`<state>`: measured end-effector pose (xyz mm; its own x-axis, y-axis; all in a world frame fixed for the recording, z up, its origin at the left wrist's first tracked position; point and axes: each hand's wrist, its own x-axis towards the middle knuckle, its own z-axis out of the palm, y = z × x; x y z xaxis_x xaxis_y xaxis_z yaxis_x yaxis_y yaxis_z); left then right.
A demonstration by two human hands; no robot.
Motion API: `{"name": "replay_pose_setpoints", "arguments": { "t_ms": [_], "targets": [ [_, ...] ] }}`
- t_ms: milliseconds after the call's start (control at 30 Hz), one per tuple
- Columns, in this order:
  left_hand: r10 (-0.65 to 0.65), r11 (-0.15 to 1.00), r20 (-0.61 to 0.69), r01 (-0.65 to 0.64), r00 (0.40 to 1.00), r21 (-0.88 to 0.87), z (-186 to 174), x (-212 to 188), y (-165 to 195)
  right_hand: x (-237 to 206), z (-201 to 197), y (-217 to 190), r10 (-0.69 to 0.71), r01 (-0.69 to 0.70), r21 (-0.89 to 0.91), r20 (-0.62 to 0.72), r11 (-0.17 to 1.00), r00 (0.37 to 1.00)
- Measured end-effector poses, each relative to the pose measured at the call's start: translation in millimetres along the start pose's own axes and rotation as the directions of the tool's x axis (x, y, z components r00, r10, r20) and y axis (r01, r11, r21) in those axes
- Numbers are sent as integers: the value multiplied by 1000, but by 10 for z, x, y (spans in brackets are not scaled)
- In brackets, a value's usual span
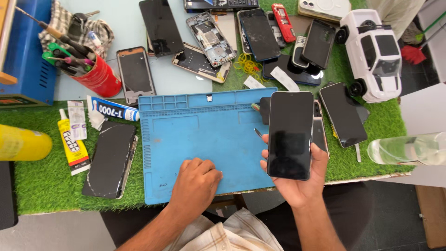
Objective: The person holds a pink smartphone, removes its back cover and battery, then uses a screwdriver to unscrew and work on the internal components of the opened phone on a blue repair mat, handling small parts and tools from the cluttered workbench.
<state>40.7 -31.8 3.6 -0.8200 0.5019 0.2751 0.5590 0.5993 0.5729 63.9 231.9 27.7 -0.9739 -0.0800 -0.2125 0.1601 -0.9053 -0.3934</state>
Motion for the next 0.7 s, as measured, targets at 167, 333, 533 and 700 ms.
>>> {"name": "replay_pose_setpoints", "arguments": {
  "t_ms": [167,333,533,700],
  "targets": [
    [32,999,-4,-31,999,38,-5,38,22,69,117,83,-7,8,45,-19,999,1000],
    [33,995,18,-35,999,89,9,74,21,10,224,182,8,-7,-9,64,1000,998],
    [-22,998,-15,22,1000,57,-43,82,-69,0,228,338,2,-5,-141,-23,990,1000],
    [-272,959,-78,277,959,57,-410,67,-496,-65,164,333,3,-2,-209,4,978,1000]
  ]
}}
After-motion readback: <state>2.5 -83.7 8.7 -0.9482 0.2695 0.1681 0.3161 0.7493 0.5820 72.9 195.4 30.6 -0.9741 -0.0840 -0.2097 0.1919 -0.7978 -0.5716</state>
